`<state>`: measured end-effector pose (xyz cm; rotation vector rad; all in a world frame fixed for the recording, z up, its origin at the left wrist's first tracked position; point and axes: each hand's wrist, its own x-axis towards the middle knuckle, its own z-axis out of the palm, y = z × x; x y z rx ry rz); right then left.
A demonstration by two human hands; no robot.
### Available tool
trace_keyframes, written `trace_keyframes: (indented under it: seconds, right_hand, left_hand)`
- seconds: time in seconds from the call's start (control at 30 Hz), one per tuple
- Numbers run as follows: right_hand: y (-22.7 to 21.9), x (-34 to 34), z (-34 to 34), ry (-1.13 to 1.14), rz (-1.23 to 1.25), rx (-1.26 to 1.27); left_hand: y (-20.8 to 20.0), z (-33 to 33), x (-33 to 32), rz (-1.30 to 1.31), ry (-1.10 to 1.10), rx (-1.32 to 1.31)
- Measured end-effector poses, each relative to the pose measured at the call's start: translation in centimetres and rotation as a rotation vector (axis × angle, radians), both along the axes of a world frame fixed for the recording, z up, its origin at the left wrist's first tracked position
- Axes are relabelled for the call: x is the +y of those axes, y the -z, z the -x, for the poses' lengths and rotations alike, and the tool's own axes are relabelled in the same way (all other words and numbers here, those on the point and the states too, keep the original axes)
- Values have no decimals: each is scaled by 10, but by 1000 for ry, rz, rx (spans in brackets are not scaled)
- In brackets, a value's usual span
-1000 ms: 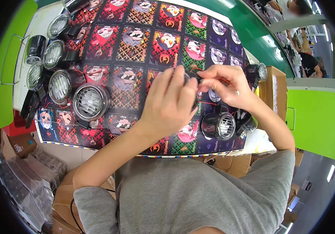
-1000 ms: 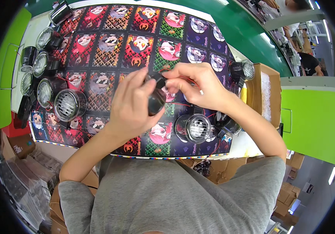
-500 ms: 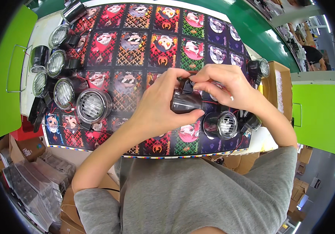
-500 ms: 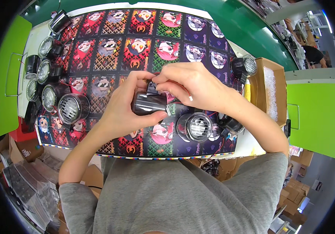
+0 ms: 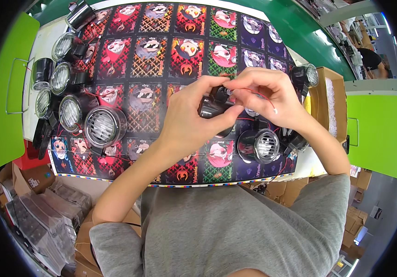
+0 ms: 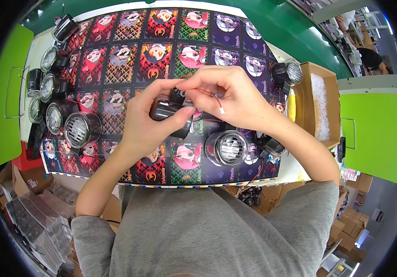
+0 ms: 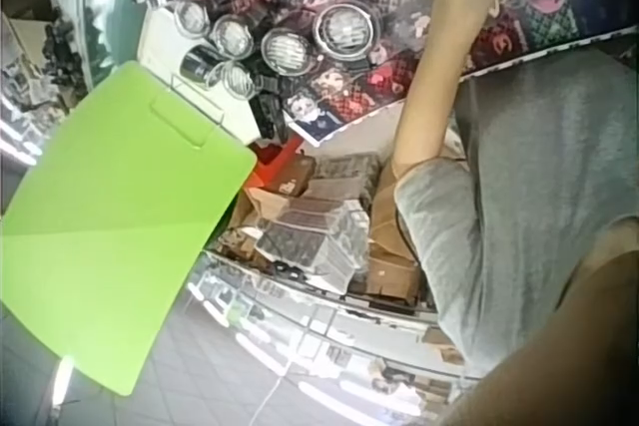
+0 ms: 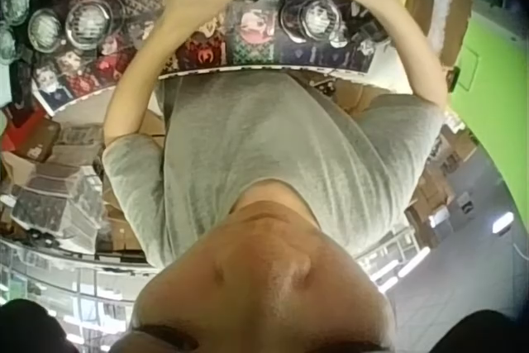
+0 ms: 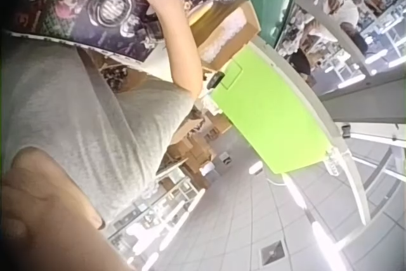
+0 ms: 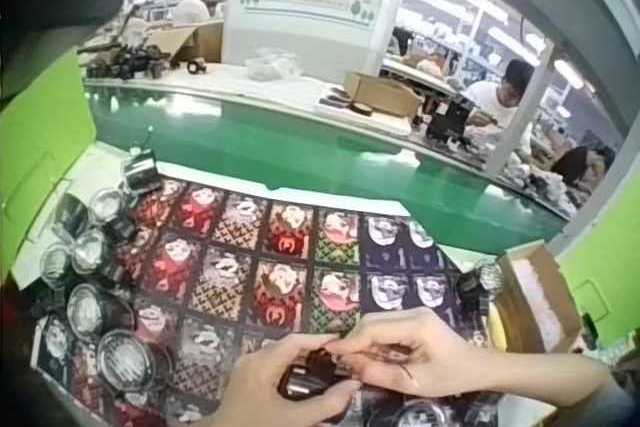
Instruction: The person assembles small electronic LED modules by hand, connecting wires and electronic components to the LED lights.
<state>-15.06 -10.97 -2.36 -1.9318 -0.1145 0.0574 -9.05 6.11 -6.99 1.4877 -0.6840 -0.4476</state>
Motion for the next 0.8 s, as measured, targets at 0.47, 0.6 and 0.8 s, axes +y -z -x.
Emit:
trace_keyframes:
  seconds: [0.47, 0.6, 0.8]
  right_hand:
    - [-17, -2, -5, -231, 664, -495]
    - [-6, 0, 2, -198, 881, -705]
    - [-5, -3, 1, -120, 537, -461]
  left_hand:
    - [0, 3, -6, -97, -96, -396]
    - [0, 4, -6, -96, -103, -321]
    - [1, 4, -9, -101, -109, -280]
